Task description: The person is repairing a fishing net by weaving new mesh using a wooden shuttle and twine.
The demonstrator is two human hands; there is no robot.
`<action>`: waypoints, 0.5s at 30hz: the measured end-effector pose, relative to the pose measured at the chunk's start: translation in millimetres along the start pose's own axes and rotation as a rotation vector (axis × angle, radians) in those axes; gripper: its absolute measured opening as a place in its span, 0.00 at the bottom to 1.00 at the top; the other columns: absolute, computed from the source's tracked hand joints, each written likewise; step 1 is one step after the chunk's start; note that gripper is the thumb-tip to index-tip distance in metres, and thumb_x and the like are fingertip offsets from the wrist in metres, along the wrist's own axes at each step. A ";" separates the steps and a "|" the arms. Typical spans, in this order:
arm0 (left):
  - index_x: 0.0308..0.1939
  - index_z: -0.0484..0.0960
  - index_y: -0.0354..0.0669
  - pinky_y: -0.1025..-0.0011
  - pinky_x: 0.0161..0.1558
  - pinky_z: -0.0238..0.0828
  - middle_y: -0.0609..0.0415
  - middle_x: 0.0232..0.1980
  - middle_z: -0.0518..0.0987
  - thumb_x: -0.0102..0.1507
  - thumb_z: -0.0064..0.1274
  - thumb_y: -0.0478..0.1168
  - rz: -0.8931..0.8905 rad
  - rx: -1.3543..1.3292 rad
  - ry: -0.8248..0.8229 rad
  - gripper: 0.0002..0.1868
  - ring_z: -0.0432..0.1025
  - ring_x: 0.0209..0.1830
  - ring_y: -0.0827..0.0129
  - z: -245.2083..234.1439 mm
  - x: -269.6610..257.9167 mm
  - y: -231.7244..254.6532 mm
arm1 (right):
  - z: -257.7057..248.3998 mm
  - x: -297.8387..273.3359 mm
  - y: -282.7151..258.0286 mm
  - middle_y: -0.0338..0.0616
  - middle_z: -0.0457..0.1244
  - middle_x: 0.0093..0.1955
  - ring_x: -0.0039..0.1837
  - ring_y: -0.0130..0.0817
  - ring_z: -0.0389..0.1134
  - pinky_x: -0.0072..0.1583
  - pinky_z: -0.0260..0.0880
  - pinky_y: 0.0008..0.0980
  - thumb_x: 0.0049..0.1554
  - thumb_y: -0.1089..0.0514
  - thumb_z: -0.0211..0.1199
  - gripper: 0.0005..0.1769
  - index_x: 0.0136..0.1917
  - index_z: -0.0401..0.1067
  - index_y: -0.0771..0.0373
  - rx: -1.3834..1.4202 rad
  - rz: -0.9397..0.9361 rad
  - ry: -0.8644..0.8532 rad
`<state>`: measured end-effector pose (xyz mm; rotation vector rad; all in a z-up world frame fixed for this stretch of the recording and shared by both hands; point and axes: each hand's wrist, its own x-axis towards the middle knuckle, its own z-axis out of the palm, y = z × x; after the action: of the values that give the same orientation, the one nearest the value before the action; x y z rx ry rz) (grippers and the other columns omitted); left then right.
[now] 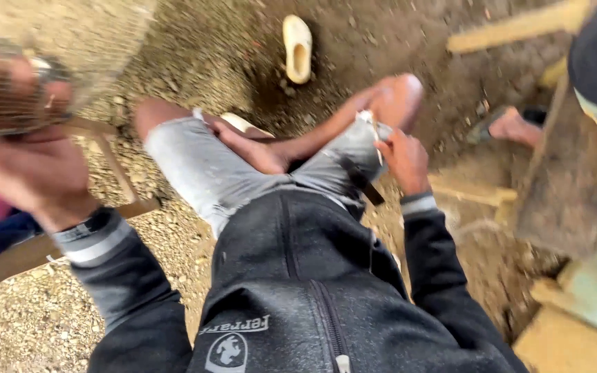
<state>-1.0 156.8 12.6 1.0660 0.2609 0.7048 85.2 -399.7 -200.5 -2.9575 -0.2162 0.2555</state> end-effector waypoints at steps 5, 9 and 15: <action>0.79 0.65 0.49 0.53 0.50 0.87 0.35 0.66 0.82 0.71 0.55 0.50 0.078 -0.197 -0.057 0.33 0.82 0.56 0.49 15.3 -10.6 -6.3 | -2.3 -6.8 3.2 0.51 0.69 0.46 0.51 0.61 0.69 0.47 0.65 0.58 0.63 0.35 0.60 0.22 0.51 0.69 0.56 0.140 0.062 0.018; 0.79 0.63 0.49 0.51 0.49 0.87 0.36 0.62 0.81 0.70 0.55 0.46 -0.041 -0.329 -0.059 0.34 0.81 0.55 0.48 27.3 -13.4 -7.9 | -8.1 -9.5 5.4 0.55 0.65 0.54 0.58 0.58 0.66 0.54 0.66 0.57 0.63 0.30 0.55 0.30 0.57 0.71 0.58 0.182 0.126 -0.045; 0.86 0.49 0.58 0.44 0.52 0.86 0.33 0.62 0.81 0.72 0.50 0.40 -0.179 -0.572 -0.156 0.40 0.81 0.54 0.42 38.7 -21.7 -15.2 | -54.2 -11.9 -13.1 0.55 0.64 0.52 0.52 0.55 0.66 0.51 0.66 0.53 0.66 0.50 0.63 0.15 0.59 0.74 0.63 0.235 -0.001 0.229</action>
<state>8.7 111.0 15.0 0.5383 0.0124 0.4871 81.7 -397.0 -143.7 -2.7229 -0.1464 -0.0560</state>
